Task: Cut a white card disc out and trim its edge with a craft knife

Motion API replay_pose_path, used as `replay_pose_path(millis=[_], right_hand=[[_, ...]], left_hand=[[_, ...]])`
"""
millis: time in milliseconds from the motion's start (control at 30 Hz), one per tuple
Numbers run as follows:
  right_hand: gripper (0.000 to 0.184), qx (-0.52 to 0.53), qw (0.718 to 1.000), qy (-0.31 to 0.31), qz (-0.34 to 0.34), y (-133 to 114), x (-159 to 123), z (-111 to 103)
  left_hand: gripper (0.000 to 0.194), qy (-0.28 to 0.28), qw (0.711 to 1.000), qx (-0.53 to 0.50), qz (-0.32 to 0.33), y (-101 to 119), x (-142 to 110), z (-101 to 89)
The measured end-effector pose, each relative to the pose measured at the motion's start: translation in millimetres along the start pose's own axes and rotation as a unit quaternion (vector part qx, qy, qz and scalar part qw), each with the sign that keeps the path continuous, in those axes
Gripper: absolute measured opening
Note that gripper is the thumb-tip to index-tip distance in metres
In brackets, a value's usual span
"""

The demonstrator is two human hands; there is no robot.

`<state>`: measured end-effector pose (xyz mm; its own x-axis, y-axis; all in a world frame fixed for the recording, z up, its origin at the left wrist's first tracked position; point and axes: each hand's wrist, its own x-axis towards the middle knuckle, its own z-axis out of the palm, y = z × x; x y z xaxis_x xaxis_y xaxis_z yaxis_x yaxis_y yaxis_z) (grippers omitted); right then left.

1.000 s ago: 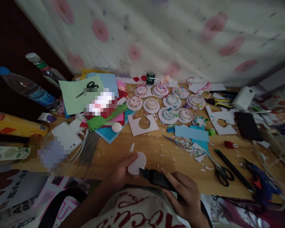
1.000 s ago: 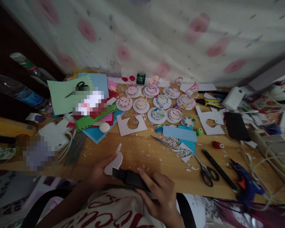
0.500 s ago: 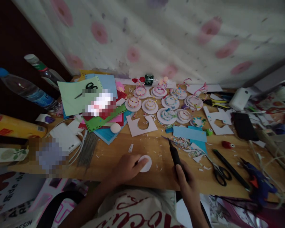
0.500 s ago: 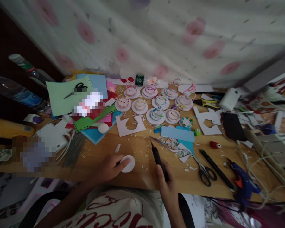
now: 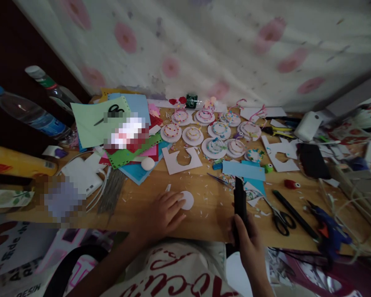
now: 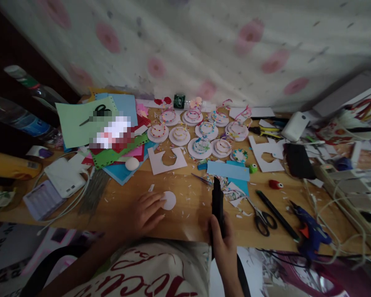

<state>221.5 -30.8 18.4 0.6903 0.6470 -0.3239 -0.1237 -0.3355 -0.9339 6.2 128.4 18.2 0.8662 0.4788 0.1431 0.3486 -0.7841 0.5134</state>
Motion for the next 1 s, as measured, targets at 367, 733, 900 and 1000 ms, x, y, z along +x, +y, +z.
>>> replay_pose_path(millis=[367, 733, 900, 1000], right_hand=[[0.038, 0.061, 0.998, -0.021, -0.009, 0, -28, -4], [0.037, 0.092, 0.994, -0.057, -0.024, 23, -59, -24], [0.046, 0.108, 0.992, -0.053, -0.045, 36, -72, -33], [0.051, 0.104, 0.992, -0.035, -0.063, 38, -81, -37]], left_hand=[[0.042, -0.042, 0.996, 0.049, 0.06, 16, 4, 4.0], [0.035, 0.082, 0.991, 0.096, 0.035, 42, -46, 18.0], [0.033, 0.118, 0.988, 0.099, 0.018, 48, -66, 25.1], [0.034, 0.107, 0.989, 0.097, 0.018, 47, -69, 29.3]])
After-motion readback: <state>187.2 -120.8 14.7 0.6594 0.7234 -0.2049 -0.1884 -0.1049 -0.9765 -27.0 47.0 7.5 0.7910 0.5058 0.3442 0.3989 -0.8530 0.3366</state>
